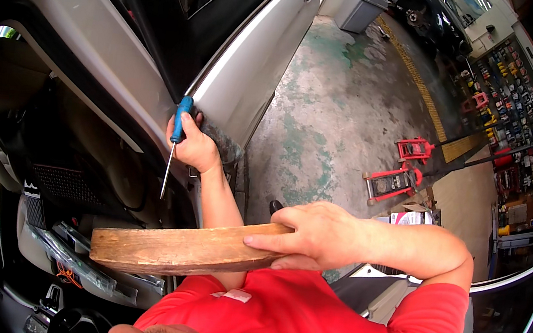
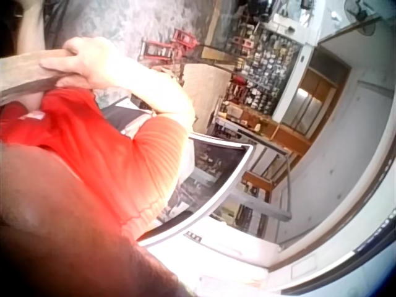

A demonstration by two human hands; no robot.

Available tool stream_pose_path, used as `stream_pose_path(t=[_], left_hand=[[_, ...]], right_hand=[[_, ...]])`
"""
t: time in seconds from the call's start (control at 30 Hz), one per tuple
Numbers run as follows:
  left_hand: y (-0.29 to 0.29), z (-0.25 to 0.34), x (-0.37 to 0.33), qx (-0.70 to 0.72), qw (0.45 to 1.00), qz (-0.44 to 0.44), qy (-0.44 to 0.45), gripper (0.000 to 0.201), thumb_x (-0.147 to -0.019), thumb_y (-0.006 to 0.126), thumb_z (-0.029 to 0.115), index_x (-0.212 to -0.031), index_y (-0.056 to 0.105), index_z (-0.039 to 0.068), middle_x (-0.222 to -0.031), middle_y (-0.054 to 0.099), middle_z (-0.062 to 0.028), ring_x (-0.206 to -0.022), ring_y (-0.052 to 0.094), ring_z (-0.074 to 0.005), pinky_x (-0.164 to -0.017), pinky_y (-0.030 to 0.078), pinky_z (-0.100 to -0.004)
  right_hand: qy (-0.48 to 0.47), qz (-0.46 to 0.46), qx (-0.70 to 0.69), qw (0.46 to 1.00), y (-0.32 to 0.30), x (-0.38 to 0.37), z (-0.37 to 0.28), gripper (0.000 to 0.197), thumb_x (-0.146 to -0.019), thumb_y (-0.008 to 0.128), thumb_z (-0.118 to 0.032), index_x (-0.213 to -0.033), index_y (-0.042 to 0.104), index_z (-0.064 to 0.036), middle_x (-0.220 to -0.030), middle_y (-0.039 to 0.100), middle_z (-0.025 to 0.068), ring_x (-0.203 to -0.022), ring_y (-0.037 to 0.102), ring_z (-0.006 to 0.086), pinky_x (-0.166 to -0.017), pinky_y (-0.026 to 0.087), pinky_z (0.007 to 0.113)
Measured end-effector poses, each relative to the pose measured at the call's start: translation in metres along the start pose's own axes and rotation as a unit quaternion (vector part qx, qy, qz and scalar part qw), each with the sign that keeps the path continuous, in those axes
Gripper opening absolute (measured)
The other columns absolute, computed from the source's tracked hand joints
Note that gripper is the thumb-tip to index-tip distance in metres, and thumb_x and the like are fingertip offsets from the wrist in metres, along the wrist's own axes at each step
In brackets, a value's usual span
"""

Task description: The person cleans the car door frame with a cloth, then uses a screwdriver to pry and adjust the door panel. They also use a wooden block to tap the door frame while holding the screwdriver.

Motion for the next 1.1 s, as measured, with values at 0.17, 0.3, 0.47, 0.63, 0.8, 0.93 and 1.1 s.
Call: stream_pose_path(t=[0.17,0.3,0.47,0.63,0.8,0.93,1.1], left_hand=[[0.007,0.006,-0.001,-0.017,0.999,0.025,-0.024,0.029,-0.093,0.062,0.008,-0.113,0.054,-0.013,-0.104,0.063,-0.0187,-0.085,0.065,-0.0222,-0.071,0.062,-0.0313],[0.007,0.007,-0.004,0.006,0.999,0.021,-0.025,0.027,-0.094,0.061,0.007,-0.113,0.055,-0.011,-0.104,0.063,-0.0171,-0.082,0.065,-0.0203,-0.069,0.061,-0.0302],[0.004,0.004,-0.006,-0.015,0.999,0.012,-0.026,0.025,-0.094,0.061,0.007,-0.112,0.056,-0.009,-0.1,0.065,-0.015,-0.08,0.065,-0.018,-0.068,0.06,-0.0294],[0.007,0.001,-0.001,-0.002,0.999,0.017,-0.037,0.025,-0.095,0.061,0.009,-0.111,0.056,-0.009,-0.097,0.065,-0.0134,-0.076,0.064,-0.0161,-0.067,0.058,-0.0274],[0.003,0.0,-0.005,0.006,0.999,-0.008,-0.031,0.026,-0.095,0.061,0.01,-0.112,0.056,-0.009,-0.097,0.065,-0.0136,-0.075,0.064,-0.0167,-0.068,0.058,-0.0276],[0.006,0.003,-0.005,-0.013,1.0,-0.008,-0.017,0.026,-0.095,0.061,0.01,-0.112,0.057,-0.009,-0.096,0.066,-0.0139,-0.076,0.065,-0.0176,-0.069,0.058,-0.0277],[0.001,0.0,-0.009,-0.021,0.999,-0.015,-0.022,0.025,-0.095,0.061,0.01,-0.111,0.058,-0.009,-0.097,0.066,-0.0141,-0.077,0.066,-0.0179,-0.069,0.059,-0.028]], right_hand=[[-0.001,0.027,0.006,1.0,-0.002,0.004,0.006,0.064,-0.078,0.078,-0.03,-0.138,0.054,-0.0234,-0.096,0.057,0.0151,-0.069,0.061,0.0293,-0.055,0.05,0.037],[0.031,0.039,0.026,0.998,-0.009,0.005,0.013,0.065,-0.076,0.079,-0.028,-0.136,0.056,-0.0225,-0.096,0.058,0.0164,-0.068,0.062,0.0303,-0.056,0.051,0.037],[0.005,0.057,0.042,0.997,-0.013,-0.012,0.008,0.062,-0.076,0.079,-0.028,-0.133,0.058,-0.0232,-0.096,0.058,0.0161,-0.066,0.061,0.0301,-0.057,0.051,0.035],[-0.08,0.056,0.056,0.994,-0.008,-0.034,-0.02,0.061,-0.079,0.077,-0.032,-0.136,0.056,-0.0252,-0.096,0.057,0.0163,-0.065,0.06,0.0306,-0.055,0.051,0.036],[0.096,0.007,0.086,0.992,-0.018,-0.044,0.028,0.057,-0.083,0.072,-0.037,-0.135,0.056,-0.0235,-0.094,0.058,0.0166,-0.067,0.062,0.0333,-0.057,0.052,0.039],[-0.068,-0.007,0.085,0.994,-0.005,-0.045,-0.026,0.053,-0.082,0.073,-0.035,-0.132,0.058,-0.0248,-0.093,0.057,0.0156,-0.066,0.061,0.0313,-0.056,0.051,0.038],[0.081,-0.003,0.118,0.99,-0.026,-0.047,0.041,0.054,-0.081,0.073,-0.036,-0.132,0.058,-0.0246,-0.092,0.056,0.0148,-0.067,0.062,0.0312,-0.057,0.052,0.04]])
Point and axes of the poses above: each hand's wrist, its own x-axis away from the middle knuckle, its own y-axis out of the palm, z = x × y, the point moved 6 cm from there along -x, towards the middle knuckle
